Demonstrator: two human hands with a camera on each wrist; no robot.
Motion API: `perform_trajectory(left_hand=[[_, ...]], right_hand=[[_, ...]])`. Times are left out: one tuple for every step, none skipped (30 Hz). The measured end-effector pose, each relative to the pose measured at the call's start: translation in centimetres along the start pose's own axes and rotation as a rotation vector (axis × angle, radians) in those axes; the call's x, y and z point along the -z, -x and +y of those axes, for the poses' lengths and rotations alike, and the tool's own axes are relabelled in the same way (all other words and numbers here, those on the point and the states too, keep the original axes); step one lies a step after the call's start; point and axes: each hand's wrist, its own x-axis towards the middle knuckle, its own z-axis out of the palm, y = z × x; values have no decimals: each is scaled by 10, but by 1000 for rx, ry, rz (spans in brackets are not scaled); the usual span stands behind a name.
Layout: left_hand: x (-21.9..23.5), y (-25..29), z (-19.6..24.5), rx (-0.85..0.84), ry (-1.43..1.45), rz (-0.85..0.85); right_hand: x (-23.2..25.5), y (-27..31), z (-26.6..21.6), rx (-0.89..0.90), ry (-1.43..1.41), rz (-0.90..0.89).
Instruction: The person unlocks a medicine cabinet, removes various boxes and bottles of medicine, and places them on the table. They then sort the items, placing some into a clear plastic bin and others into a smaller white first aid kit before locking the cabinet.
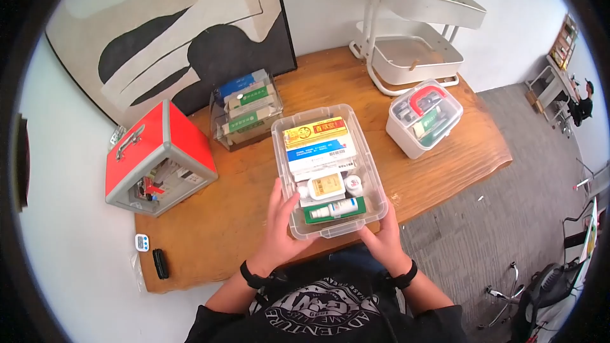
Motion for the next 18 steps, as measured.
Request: perform_trajectory(left_hand=[[-4,-8,-2,-33,-61,-3],[-7,-20,-5,-56,-72,24],[-7,-34,-10,-66,-76,23],[-7,-50,-17,-57,-165,3],[-7,-67,-24,-48,-253,-17],[-5,-87,-30,-42,-355,-6],[-5,-108,-40,-70,-498,-3],[-4,-130,-49,-99,-640,3],[1,-153,-52,-72,-697,-30],[3,-171,-55,-55,-745,-34],[4,-188,-61,-69,-746,-30],[4,-204,-70,1,-848,-99],[4,-215,-73,75,-950,-167],[4,-223,-77,66,-954,-161],[3,-231,-79,115,-979,-178],[4,-238,-81,165,-1003,-195],[5,-242,-85,159,-1011,-192],[5,-243,-90,162,-988,-175]], right_hand=[[0,-3,6,2,10,32],[2,-12,11,11,9,39],[3,-28,14,42,42,64],[4,-47,18,72,74,88],[4,-68,27,118,65,84],[5,-92,39,163,57,81],[3,-118,48,135,-35,62],[-2,-144,55,108,-126,44],[-8,-169,56,121,-77,74],[-11,-196,76,79,-36,56],[-18,-212,64,107,78,102],[-27,-229,62,116,35,111],[-34,-242,66,125,-8,118],[-41,-250,70,135,-9,123],[-47,-258,72,108,-23,145],[-50,-264,73,80,-39,166],[-50,-266,76,87,-45,170],[-50,-262,76,43,39,155]])
